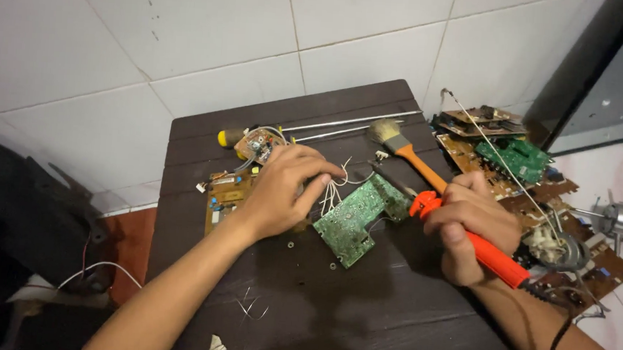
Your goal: Soldering components and wires onto a printed circuit board using a soldering iron.
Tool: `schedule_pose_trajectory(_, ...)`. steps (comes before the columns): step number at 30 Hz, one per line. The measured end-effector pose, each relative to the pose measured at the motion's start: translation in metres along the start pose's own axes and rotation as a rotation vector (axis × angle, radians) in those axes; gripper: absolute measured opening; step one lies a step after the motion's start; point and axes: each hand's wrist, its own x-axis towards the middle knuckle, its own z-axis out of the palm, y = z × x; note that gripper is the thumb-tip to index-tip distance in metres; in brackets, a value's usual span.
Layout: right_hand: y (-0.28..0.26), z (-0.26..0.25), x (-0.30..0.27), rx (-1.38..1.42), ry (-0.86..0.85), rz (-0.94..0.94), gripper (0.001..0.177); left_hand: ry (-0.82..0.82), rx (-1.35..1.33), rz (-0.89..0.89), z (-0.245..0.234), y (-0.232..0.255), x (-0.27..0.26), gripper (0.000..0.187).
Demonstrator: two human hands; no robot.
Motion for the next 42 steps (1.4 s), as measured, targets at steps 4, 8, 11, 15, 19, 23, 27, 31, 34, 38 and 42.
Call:
schedule_pose_trajectory(4, 0.008, -0.005, -0.015, -0.026, 0.0, 0.028, 0.044, 0.011, -0.051, -0.001, 0.002, -0.006, 0.0, 0.023)
schedule_pose_trajectory(8, 0.005, -0.002, -0.011, -0.018, 0.027, 0.019, 0.044, 0.056, 0.008, 0.042, 0.007, -0.006, 0.0, 0.016)
schedule_pose_trajectory(11, 0.008, -0.001, -0.014, -0.018, 0.028, 0.014, 0.044, 0.086, 0.057, 0.067, 0.01, -0.002, 0.0, 0.011)
schedule_pose_trajectory(15, 0.0, 0.001, 0.0, -0.028, 0.032, 0.006, 0.046, 0.131, 0.029, -0.04, 0.016, 0.008, 0.003, 0.017)
schedule_pose_trajectory(19, 0.002, 0.0, -0.007, -0.023, 0.024, 0.016, 0.047, 0.162, 0.046, -0.133, 0.023, 0.011, 0.004, 0.018)
schedule_pose_trajectory(23, -0.01, 0.003, 0.001, -0.054, 0.028, 0.045, 0.049, 0.129, 0.079, -0.227, 0.024, 0.017, 0.01, 0.015)
schedule_pose_trajectory(27, -0.012, 0.002, 0.0, -0.088, -0.01, 0.078, 0.047, 0.094, 0.082, -0.289, 0.017, 0.026, 0.012, 0.018)
schedule_pose_trajectory(31, -0.016, 0.004, 0.005, -0.101, -0.01, 0.081, 0.051, 0.044, 0.114, -0.33, 0.022, 0.023, 0.015, 0.023)
schedule_pose_trajectory(34, -0.015, 0.003, -0.002, -0.079, 0.025, 0.061, 0.047, 0.071, 0.104, -0.359, 0.025, 0.025, 0.014, 0.018)
schedule_pose_trajectory(38, -0.021, 0.007, 0.011, -0.077, -0.008, 0.094, 0.049, 0.077, 0.08, -0.304, 0.022, 0.02, 0.015, 0.014)
schedule_pose_trajectory(42, -0.015, 0.004, 0.003, -0.08, 0.031, 0.07, 0.051, 0.048, 0.127, -0.195, 0.021, 0.015, 0.013, 0.01)
